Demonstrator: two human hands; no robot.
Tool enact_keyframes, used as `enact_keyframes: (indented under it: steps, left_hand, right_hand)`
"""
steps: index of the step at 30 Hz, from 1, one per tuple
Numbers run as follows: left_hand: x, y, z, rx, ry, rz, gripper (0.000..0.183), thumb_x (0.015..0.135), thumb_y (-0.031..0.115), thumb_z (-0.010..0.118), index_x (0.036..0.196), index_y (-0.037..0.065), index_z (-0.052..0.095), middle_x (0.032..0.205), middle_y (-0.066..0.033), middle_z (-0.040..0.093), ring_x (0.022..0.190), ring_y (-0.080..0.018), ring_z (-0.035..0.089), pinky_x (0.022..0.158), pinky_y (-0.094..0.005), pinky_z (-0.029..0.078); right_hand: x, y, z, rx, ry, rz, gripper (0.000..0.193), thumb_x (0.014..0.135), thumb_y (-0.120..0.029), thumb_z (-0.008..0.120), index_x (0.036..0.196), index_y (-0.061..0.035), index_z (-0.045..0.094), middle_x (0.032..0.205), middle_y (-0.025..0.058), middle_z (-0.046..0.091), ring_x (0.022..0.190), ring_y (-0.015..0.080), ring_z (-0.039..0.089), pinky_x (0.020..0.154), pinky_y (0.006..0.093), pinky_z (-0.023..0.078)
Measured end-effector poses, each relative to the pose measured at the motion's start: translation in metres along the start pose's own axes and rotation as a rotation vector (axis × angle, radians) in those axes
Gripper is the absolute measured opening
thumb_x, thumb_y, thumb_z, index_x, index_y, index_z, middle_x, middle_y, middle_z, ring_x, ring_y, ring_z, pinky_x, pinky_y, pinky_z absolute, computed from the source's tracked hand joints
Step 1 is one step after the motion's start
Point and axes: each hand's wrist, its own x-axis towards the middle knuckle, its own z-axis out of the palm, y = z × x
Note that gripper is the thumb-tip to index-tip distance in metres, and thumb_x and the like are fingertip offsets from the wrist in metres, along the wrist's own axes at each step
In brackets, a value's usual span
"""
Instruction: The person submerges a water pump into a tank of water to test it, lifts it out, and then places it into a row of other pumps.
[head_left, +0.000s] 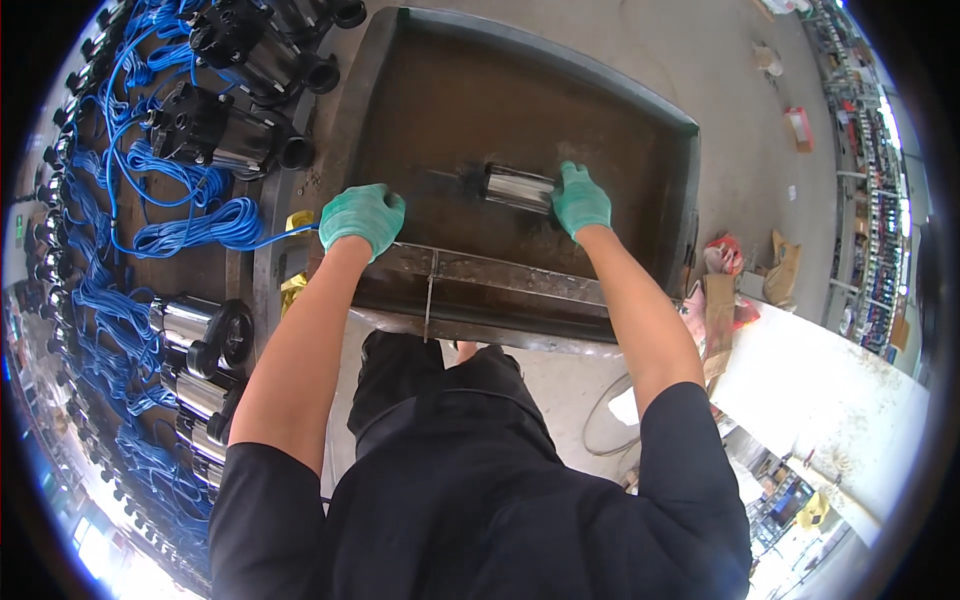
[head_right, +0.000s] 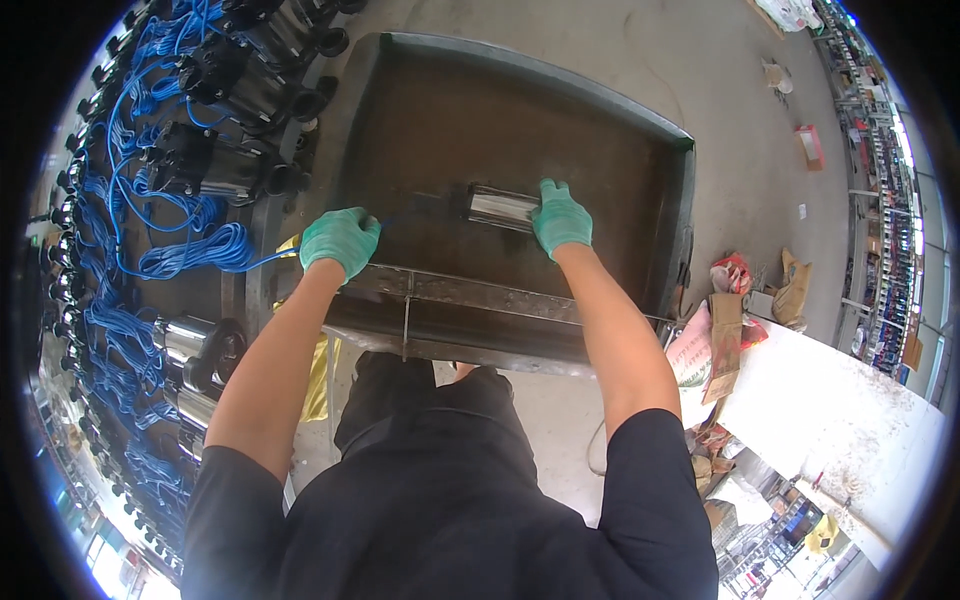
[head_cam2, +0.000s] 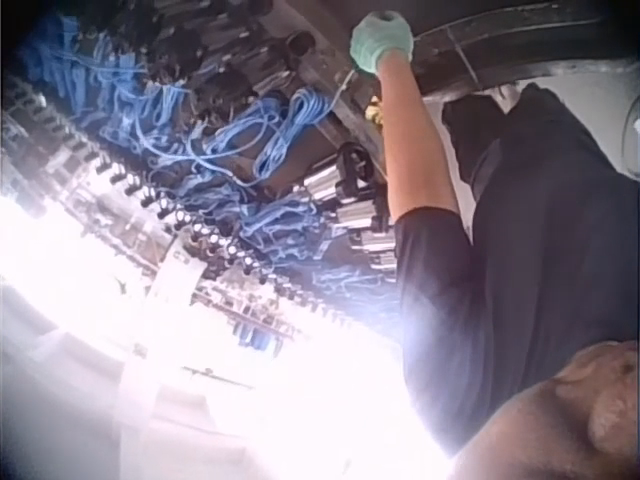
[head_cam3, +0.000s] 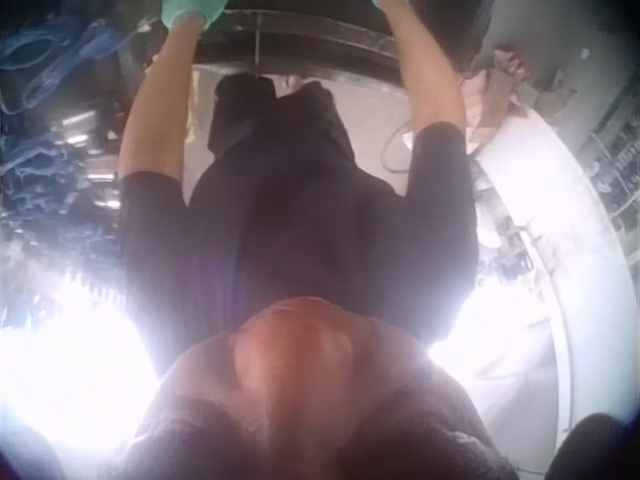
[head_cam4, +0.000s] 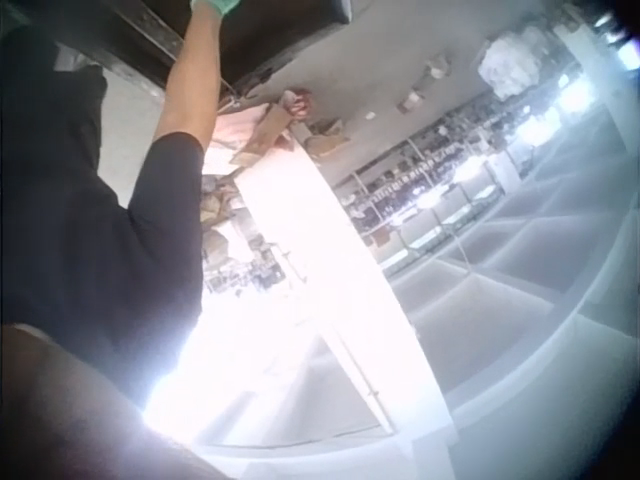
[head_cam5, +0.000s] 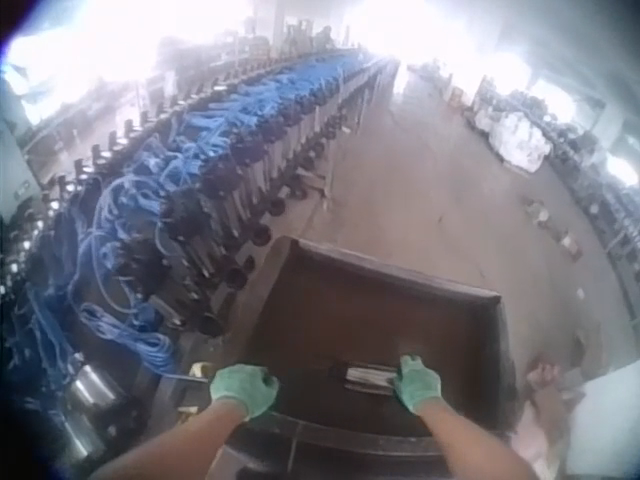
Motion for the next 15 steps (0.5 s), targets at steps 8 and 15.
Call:
enact_keyframes:
  steps: [8, 15]
  left_hand:
    - [-0.002, 0.011, -0.006, 0.089, -0.050, -0.059, 0.036, 0.098, 0.041, 0.051, 0.108, 0.014, 0.073, 0.103, -0.0152, 0.073, 0.102, -0.0376, 0.068, 0.092, -0.0455, 0.054]
    - [-0.004, 0.012, -0.004, 0.108, 0.035, -0.066, 0.037, 0.098, 0.041, 0.050, 0.106, 0.014, 0.073, 0.106, -0.0173, 0.072, 0.105, -0.0388, 0.067, 0.093, -0.0465, 0.053]
  right_hand:
    - [-0.026, 0.013, -0.005, 0.052, 0.077, 0.010, 0.044, 0.092, -0.023, 0.060, 0.133, -0.0080, 0.052, 0.137, 0.0195, 0.054, 0.109, 0.0420, 0.065, 0.090, 0.0500, 0.054]
    - [-0.092, 0.144, 0.001, 0.234, 0.320, 0.052, 0.031, 0.093, -0.019, 0.058, 0.122, -0.0068, 0.060, 0.120, 0.0184, 0.065, 0.106, 0.0395, 0.064, 0.091, 0.0463, 0.052]
